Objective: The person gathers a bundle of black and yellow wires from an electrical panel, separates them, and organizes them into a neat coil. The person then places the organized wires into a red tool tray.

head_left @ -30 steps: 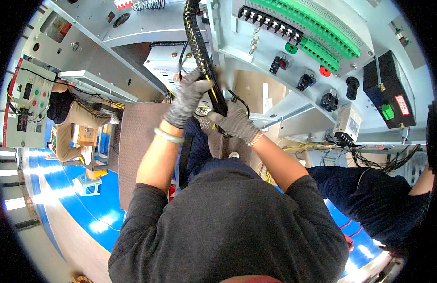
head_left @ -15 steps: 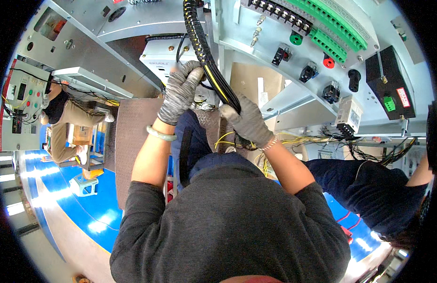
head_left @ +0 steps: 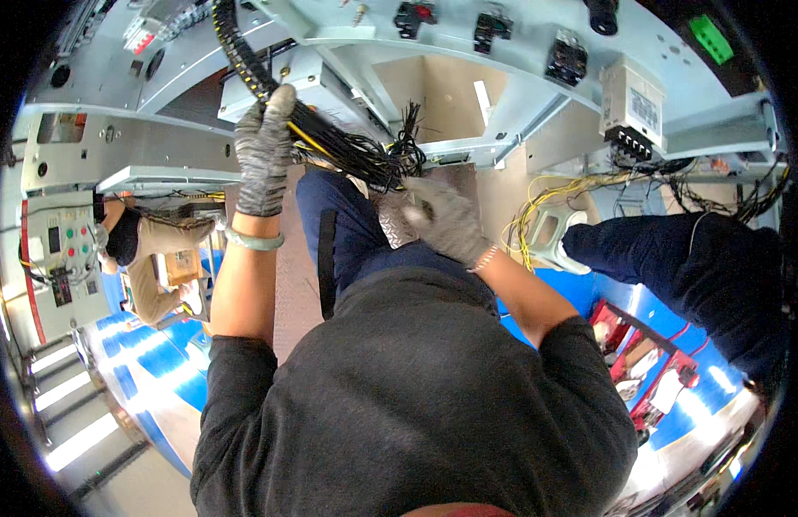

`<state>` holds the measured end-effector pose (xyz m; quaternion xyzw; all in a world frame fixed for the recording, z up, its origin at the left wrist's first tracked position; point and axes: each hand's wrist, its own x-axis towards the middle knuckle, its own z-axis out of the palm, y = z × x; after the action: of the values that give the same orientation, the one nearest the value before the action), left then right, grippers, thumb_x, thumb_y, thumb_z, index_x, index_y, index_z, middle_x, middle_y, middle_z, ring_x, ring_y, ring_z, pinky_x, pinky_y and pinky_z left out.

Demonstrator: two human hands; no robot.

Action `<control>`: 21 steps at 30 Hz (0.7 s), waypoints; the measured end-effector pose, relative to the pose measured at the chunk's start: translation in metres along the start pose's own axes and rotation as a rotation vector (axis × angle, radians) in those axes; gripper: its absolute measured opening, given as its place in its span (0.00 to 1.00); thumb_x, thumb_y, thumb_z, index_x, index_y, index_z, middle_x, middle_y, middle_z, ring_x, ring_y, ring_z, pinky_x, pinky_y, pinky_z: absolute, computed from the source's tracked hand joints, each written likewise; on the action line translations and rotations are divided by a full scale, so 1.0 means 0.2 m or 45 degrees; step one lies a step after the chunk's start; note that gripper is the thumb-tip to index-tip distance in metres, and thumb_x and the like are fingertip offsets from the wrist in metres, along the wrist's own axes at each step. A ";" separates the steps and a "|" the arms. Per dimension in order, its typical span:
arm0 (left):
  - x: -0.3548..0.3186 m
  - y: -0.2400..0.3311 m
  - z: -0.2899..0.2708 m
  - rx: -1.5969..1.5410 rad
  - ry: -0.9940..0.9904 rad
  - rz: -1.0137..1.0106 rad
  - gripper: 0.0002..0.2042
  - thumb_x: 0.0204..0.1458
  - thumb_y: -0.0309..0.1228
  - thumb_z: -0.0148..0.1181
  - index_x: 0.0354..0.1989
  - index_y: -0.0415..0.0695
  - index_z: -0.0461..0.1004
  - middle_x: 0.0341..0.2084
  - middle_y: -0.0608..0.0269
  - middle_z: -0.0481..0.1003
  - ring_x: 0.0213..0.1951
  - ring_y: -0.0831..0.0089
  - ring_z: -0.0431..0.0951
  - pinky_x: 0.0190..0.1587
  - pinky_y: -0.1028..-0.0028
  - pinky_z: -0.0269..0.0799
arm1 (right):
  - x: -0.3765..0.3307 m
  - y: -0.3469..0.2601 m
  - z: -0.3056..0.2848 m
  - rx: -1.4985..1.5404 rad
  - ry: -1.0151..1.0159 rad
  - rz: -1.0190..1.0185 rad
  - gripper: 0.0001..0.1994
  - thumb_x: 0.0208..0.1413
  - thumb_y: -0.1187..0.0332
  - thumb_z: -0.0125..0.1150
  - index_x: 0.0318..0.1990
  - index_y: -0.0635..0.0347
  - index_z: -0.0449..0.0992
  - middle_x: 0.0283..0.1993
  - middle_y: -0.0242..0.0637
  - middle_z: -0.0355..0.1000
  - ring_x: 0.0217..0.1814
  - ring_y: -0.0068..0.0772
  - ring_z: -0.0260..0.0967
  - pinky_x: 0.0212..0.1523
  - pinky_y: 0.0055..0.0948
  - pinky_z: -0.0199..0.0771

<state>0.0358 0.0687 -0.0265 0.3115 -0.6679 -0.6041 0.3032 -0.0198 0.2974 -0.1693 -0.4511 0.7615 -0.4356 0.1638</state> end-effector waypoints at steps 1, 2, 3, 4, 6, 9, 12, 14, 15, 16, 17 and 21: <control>0.01 0.00 -0.01 -0.005 -0.031 -0.001 0.15 0.50 0.41 0.62 0.29 0.40 0.74 0.22 0.68 0.73 0.26 0.80 0.73 0.29 0.79 0.69 | -0.09 0.15 0.03 0.029 0.014 0.157 0.33 0.42 0.61 0.64 0.57 0.57 0.60 0.52 0.48 0.66 0.58 0.47 0.62 0.56 0.38 0.63; 0.01 0.00 0.01 -0.025 -0.015 0.014 0.14 0.50 0.40 0.61 0.29 0.40 0.74 0.22 0.68 0.73 0.26 0.80 0.73 0.29 0.79 0.68 | -0.13 0.20 0.00 0.050 0.034 0.314 0.34 0.40 0.60 0.65 0.57 0.57 0.61 0.53 0.49 0.66 0.58 0.47 0.62 0.56 0.38 0.64; 0.01 0.01 0.03 -0.046 0.002 0.028 0.13 0.51 0.40 0.60 0.29 0.40 0.74 0.22 0.68 0.73 0.25 0.80 0.72 0.28 0.79 0.68 | -0.15 0.24 -0.01 0.074 0.051 0.470 0.35 0.38 0.59 0.66 0.57 0.57 0.61 0.53 0.50 0.66 0.58 0.47 0.62 0.55 0.38 0.64; 0.04 -0.03 0.00 -0.053 0.025 -0.002 0.13 0.51 0.40 0.60 0.30 0.41 0.74 0.23 0.68 0.73 0.25 0.80 0.72 0.28 0.79 0.67 | -0.16 0.28 0.00 0.215 0.061 0.347 0.42 0.34 0.53 0.68 0.57 0.66 0.58 0.56 0.54 0.61 0.60 0.49 0.59 0.60 0.39 0.58; 0.03 0.02 0.00 -0.130 -0.020 -0.064 0.13 0.51 0.40 0.60 0.33 0.42 0.73 0.23 0.68 0.72 0.25 0.79 0.71 0.29 0.77 0.68 | -0.07 0.14 -0.02 0.099 0.213 0.183 0.43 0.35 0.54 0.68 0.58 0.66 0.57 0.56 0.54 0.61 0.60 0.50 0.59 0.61 0.40 0.56; 0.01 0.10 0.02 -0.444 -0.047 -0.105 0.09 0.49 0.37 0.61 0.32 0.46 0.71 0.23 0.69 0.71 0.28 0.76 0.72 0.33 0.75 0.69 | 0.03 0.12 -0.03 0.035 0.063 0.134 0.39 0.35 0.55 0.68 0.59 0.56 0.61 0.57 0.52 0.62 0.61 0.49 0.57 0.64 0.39 0.51; -0.05 0.21 -0.05 -0.416 0.023 -0.121 0.09 0.48 0.39 0.61 0.31 0.49 0.71 0.22 0.70 0.71 0.27 0.76 0.73 0.32 0.74 0.70 | 0.04 0.24 -0.08 -0.410 -0.271 0.135 0.31 0.41 0.60 0.63 0.57 0.47 0.66 0.56 0.46 0.64 0.62 0.46 0.57 0.63 0.40 0.52; -0.04 0.27 -0.13 -0.320 -0.061 0.013 0.11 0.48 0.42 0.60 0.31 0.49 0.71 0.22 0.70 0.71 0.26 0.74 0.73 0.30 0.72 0.70 | -0.13 0.64 0.07 -0.229 -0.055 0.095 0.29 0.36 0.63 0.65 0.53 0.52 0.69 0.52 0.45 0.67 0.59 0.45 0.60 0.60 0.40 0.55; -0.07 0.34 -0.17 -0.434 -0.083 -0.164 0.11 0.49 0.43 0.59 0.30 0.49 0.70 0.20 0.70 0.69 0.23 0.73 0.70 0.26 0.74 0.67 | -0.25 0.73 0.02 -0.386 -0.245 0.267 0.25 0.42 0.63 0.59 0.53 0.49 0.69 0.54 0.44 0.67 0.58 0.44 0.62 0.58 0.40 0.57; -0.11 0.42 -0.17 -0.533 -0.305 -0.142 0.12 0.50 0.44 0.58 0.25 0.49 0.68 0.17 0.71 0.65 0.20 0.74 0.64 0.23 0.75 0.61 | -0.31 0.84 -0.03 -0.429 -0.546 0.701 0.22 0.47 0.62 0.55 0.53 0.47 0.69 0.55 0.43 0.66 0.57 0.45 0.62 0.57 0.39 0.60; -0.17 0.52 -0.06 -0.568 0.160 -0.163 0.15 0.52 0.43 0.56 0.21 0.48 0.64 0.14 0.72 0.60 0.18 0.76 0.58 0.20 0.77 0.55 | -0.46 1.02 -0.05 -0.469 -0.598 0.760 0.19 0.48 0.62 0.54 0.51 0.47 0.71 0.53 0.43 0.67 0.56 0.44 0.63 0.56 0.39 0.61; -0.10 0.57 -0.31 -0.773 -0.636 -0.240 0.15 0.55 0.40 0.53 0.22 0.46 0.60 0.17 0.72 0.57 0.19 0.81 0.54 0.19 0.81 0.51 | -0.68 1.10 -0.08 -0.405 -0.242 0.541 0.15 0.49 0.61 0.53 0.43 0.52 0.76 0.46 0.47 0.72 0.51 0.46 0.68 0.53 0.39 0.65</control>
<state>0.0911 0.0555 0.0909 0.1112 -0.4807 -0.8562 0.1529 -0.0772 0.4662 -0.3581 -0.3402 0.8790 -0.2223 0.2493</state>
